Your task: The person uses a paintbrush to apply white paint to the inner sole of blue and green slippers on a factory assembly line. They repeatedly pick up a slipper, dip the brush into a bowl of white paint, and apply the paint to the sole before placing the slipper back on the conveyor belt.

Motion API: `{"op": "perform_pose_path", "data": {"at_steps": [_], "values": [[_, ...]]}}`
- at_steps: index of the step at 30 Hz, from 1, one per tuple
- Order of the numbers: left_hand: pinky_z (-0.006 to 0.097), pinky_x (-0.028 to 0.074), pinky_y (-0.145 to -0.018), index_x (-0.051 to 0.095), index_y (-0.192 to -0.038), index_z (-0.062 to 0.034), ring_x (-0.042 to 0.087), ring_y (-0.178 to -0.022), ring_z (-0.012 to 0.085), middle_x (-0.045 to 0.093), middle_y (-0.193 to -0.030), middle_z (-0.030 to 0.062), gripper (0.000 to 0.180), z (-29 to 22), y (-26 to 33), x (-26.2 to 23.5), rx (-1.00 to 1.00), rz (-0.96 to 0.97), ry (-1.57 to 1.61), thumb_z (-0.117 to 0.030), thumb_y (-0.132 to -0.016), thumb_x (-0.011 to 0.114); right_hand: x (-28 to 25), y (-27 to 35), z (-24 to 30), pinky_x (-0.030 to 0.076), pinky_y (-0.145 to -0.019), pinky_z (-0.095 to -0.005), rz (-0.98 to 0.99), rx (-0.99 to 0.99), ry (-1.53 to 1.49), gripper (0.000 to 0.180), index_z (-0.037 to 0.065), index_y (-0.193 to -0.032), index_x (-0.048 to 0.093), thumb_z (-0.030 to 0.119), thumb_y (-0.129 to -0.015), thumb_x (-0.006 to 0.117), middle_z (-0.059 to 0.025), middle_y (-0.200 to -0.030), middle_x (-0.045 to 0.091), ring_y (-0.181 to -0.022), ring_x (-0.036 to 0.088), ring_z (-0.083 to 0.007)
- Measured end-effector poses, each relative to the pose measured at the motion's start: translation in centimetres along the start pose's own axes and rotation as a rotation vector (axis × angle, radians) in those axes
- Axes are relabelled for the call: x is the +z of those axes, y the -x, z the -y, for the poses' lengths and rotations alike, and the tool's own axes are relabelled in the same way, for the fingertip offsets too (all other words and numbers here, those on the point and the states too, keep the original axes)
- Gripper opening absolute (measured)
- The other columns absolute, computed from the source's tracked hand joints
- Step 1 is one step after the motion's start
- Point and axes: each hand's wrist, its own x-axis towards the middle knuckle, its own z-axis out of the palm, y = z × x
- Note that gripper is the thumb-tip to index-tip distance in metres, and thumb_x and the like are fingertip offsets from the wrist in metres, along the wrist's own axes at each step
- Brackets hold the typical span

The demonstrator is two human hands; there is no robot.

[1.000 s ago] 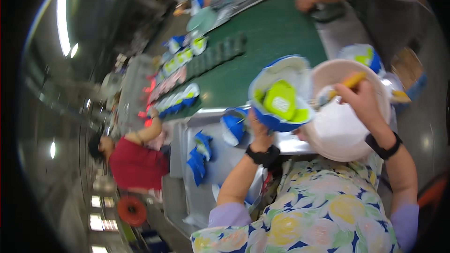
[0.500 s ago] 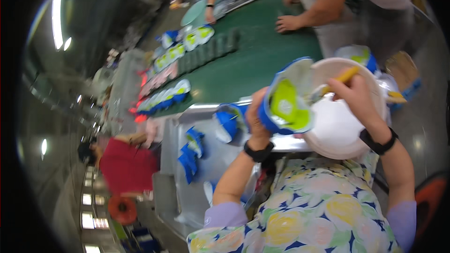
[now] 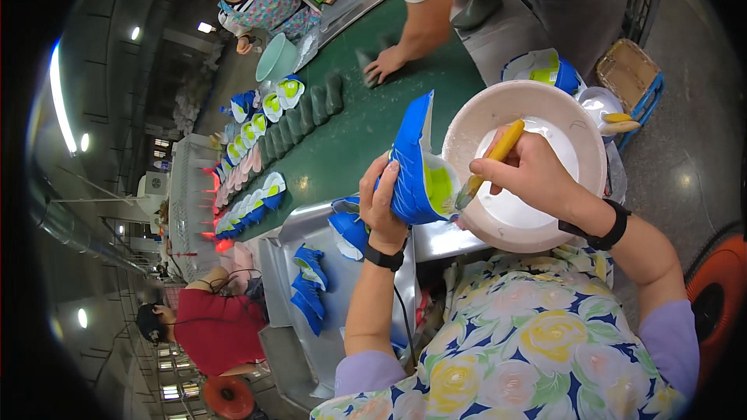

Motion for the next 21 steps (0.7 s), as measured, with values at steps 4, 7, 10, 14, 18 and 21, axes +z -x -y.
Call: {"op": "perform_pose_path", "data": {"at_steps": [4,7,10,14,18,21], "values": [[0.035,0.053,-0.092,0.061,-0.123,-0.0030,0.064,-0.106,0.0264,0.063,-0.121,0.0152,0.035,1.0,-1.0,0.4,-0.168,-0.001,0.007,-0.003,-0.088,0.065,-0.8,0.1,0.1,0.054,-0.063,-0.0244,-0.044,-0.117,-0.142,0.026,-0.006,-0.095,0.065,0.017,-0.086,0.073,-0.0127,-0.082,0.070,-0.070,0.069,-0.0147],[0.035,0.052,-0.093,0.057,-0.127,-0.0017,0.064,-0.108,0.0246,0.062,-0.124,0.0131,0.035,4.0,1.8,-0.3,-0.937,0.151,0.902,-0.006,-0.093,0.062,-2.6,-1.1,-0.1,0.053,-0.067,-0.0251,-0.073,-0.352,-0.040,0.020,-0.001,-0.098,0.063,0.012,-0.087,0.073,-0.0093,-0.087,0.069,-0.077,0.068,-0.0132],[0.040,0.052,-0.098,0.050,-0.136,-0.0040,0.063,-0.113,0.0276,0.060,-0.129,0.0144,0.043,2.9,1.9,0.6,-1.308,0.267,1.363,-0.027,-0.099,0.054,-3.4,-2.2,-0.1,0.051,-0.071,-0.0285,-0.085,-0.587,0.159,0.016,0.005,-0.098,0.063,0.011,-0.087,0.073,-0.0072,-0.087,0.068,-0.081,0.066,-0.0164],[0.046,0.052,-0.100,0.049,-0.139,-0.0066,0.060,-0.117,0.0324,0.058,-0.132,0.0179,0.053,-1.2,0.3,2.2,-1.376,0.254,2.049,-0.043,-0.102,0.039,-2.0,-3.2,0.0,0.050,-0.070,-0.0325,0.097,-0.845,0.222,0.020,0.005,-0.100,0.061,0.010,-0.086,0.074,-0.0111,-0.092,0.065,-0.082,0.066,-0.0290],[0.047,0.050,-0.102,0.045,-0.142,-0.0097,0.056,-0.123,0.0303,0.054,-0.137,0.0169,0.058,-2.5,1.3,3.2,-1.454,0.176,1.986,-0.050,-0.101,0.037,-0.7,-4.3,0.5,0.053,-0.073,-0.0342,0.174,-0.925,0.421,0.019,0.007,-0.098,0.063,0.013,-0.085,0.075,-0.0115,-0.097,0.069,-0.085,0.067,-0.0282],[0.047,0.049,-0.103,0.043,-0.143,-0.0103,0.055,-0.125,0.0298,0.052,-0.139,0.0160,0.062,-1.8,1.2,2.9,-1.370,0.221,1.929,-0.054,-0.100,0.037,-1.6,-5.4,0.4,0.052,-0.070,-0.0356,0.163,-0.745,0.483,0.018,0.005,-0.095,0.059,0.014,-0.086,0.073,-0.0134,-0.090,0.067,-0.080,0.067,-0.0306]]}}
